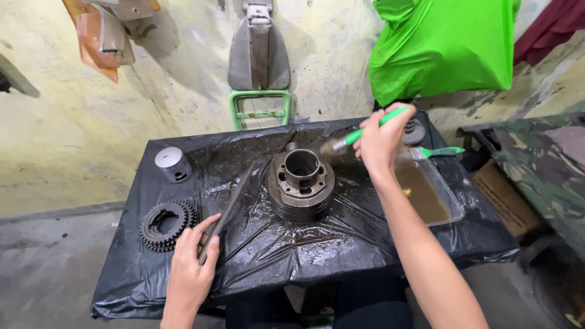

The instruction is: Cleaning a motorcycle engine cylinder with a brush and liquid

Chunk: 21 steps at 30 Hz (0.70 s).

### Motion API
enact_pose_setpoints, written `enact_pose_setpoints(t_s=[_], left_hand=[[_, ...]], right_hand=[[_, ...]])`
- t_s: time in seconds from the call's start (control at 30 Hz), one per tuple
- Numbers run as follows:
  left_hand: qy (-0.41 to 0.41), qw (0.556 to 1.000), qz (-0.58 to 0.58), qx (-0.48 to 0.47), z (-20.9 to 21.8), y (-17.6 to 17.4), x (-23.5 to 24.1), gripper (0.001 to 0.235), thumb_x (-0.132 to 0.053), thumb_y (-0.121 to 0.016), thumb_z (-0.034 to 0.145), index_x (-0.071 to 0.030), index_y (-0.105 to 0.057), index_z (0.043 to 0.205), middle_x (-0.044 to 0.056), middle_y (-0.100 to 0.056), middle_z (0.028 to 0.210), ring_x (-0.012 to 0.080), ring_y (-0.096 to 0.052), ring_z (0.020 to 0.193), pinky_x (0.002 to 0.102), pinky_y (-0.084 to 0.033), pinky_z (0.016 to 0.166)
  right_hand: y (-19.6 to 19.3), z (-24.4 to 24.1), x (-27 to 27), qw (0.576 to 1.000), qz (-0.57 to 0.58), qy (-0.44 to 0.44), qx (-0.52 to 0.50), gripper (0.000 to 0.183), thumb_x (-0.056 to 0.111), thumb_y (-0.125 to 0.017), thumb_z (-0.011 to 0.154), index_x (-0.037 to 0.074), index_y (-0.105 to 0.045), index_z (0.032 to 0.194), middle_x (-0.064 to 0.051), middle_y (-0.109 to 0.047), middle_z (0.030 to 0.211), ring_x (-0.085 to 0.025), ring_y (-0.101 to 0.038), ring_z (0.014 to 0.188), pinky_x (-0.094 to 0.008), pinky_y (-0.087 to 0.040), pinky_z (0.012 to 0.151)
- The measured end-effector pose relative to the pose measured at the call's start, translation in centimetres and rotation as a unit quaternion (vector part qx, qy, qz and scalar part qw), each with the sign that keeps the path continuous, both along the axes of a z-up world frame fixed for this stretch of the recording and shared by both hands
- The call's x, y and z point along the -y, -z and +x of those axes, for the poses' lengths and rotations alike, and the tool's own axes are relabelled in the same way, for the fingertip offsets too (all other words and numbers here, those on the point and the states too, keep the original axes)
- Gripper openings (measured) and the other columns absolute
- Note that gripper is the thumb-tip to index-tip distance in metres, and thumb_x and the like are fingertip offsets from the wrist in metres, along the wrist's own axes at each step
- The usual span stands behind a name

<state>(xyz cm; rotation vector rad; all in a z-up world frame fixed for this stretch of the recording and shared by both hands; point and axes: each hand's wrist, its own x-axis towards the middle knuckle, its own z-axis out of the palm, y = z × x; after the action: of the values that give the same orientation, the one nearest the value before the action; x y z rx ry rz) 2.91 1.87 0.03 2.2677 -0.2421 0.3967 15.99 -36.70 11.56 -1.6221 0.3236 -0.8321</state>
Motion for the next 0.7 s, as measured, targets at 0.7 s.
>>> enact_pose_setpoints(t_s=[0.7], left_hand=[[-0.001,1.000,-0.002,-0.006,-0.1,-0.2,0.1,0.046,-0.033,-0.054,0.108,-0.022,-0.069,0.150,0.004,-0.056,0.091,0.0210,-0.058,0.090,0.035,-0.045,0.098]], right_hand=[[1.2,-13.5,-5.0,0.971,-0.119,-0.048,0.204,0.015,0.003,-0.041,0.118,0.012,-0.030,0.114,-0.014,-0.053,0.090,-0.015,-0.062,0.062,-0.023,-0.046,0.034]])
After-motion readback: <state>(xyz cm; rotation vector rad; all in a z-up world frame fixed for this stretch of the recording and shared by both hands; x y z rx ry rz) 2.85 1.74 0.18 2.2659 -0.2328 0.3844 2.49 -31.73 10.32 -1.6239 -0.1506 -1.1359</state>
